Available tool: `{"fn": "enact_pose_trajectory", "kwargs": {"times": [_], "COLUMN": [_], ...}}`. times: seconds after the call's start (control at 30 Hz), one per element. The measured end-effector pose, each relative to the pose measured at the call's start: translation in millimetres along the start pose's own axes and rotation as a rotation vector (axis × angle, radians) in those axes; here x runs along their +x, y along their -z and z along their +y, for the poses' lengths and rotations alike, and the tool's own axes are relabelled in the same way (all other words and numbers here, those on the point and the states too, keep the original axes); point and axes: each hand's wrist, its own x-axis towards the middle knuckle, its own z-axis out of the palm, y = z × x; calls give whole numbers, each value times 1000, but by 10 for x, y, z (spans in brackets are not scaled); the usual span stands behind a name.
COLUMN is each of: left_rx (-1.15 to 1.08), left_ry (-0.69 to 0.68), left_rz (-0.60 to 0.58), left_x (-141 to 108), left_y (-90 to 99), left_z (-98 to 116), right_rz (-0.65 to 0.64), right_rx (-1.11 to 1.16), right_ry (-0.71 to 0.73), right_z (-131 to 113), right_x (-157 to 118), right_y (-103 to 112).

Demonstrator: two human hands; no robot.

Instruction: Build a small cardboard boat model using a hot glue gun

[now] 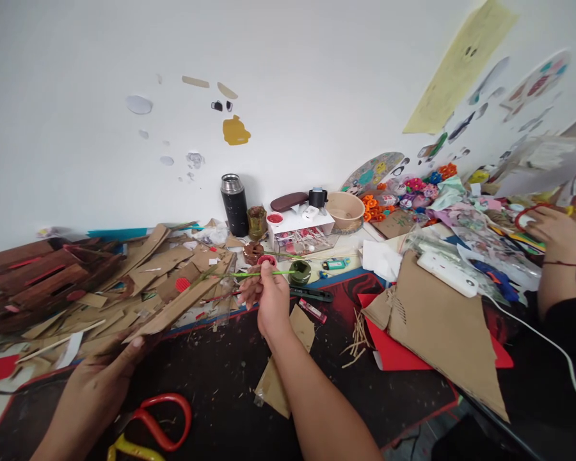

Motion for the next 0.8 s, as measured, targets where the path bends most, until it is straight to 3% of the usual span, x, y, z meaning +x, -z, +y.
{"fn": "enact_pose_trajectory", "kwargs": {"times": [0.23,0.4,0.8], "left_rx": [-30,-49,-4], "left_ry": [-5,-13,-2], "left_rz": [-33,56,4], "left_x": [15,1,29], "left_y": [13,-34,42], "left_z": [-19,43,-26], "right_rz": [46,51,16], "right_rx": [22,35,38], "right_ry": [44,46,-1], "right_z": [-77,-90,-69], "right_x": [70,99,34], "right_y": [49,64,22]}}
